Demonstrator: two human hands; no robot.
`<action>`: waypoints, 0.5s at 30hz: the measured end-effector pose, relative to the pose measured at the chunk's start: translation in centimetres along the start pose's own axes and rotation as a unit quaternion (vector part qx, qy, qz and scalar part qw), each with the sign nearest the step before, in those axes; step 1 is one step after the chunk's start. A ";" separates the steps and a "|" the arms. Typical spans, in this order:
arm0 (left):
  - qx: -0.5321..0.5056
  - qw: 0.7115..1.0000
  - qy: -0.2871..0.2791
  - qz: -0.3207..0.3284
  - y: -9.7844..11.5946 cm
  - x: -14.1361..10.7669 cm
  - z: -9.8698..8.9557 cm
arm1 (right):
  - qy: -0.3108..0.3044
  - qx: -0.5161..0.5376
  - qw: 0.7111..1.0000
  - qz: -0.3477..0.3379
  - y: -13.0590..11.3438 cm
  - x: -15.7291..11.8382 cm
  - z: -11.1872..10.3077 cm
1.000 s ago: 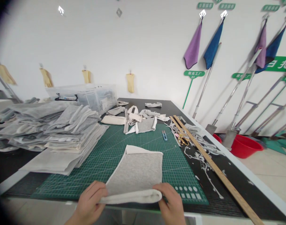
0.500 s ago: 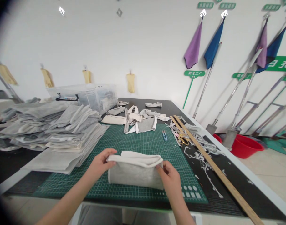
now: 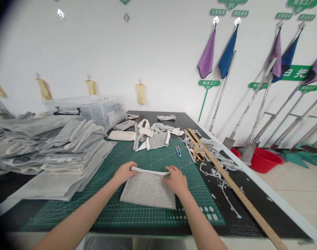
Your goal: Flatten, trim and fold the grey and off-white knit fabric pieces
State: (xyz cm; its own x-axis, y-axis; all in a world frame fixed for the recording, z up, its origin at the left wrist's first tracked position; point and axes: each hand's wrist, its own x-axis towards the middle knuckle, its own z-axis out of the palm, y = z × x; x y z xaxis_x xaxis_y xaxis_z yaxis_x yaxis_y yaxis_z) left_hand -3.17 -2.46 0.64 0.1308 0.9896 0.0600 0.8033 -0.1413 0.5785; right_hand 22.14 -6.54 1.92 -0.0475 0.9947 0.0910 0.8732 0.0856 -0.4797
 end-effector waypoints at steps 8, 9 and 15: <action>0.130 0.990 0.038 -0.049 0.7 -0.4 -1.4 | -0.113 0.105 0.988 -0.016 -2.3 0.0 1.0; 0.144 0.987 0.050 -0.047 0.7 -0.4 -1.5 | -0.116 0.125 0.985 -0.013 -2.7 -0.3 1.2; 0.201 0.974 0.107 -0.017 1.2 -0.5 -1.5 | -0.237 0.399 0.884 0.064 -5.7 -2.9 3.2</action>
State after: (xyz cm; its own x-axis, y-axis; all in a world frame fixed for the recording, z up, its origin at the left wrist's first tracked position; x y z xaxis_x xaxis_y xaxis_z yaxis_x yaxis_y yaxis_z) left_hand -3.13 -3.10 2.53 0.0094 0.9708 0.2398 0.9731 -0.0641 0.2213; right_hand 15.78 -9.72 1.59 -0.3358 0.8947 -0.2945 0.2760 -0.2054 -0.9389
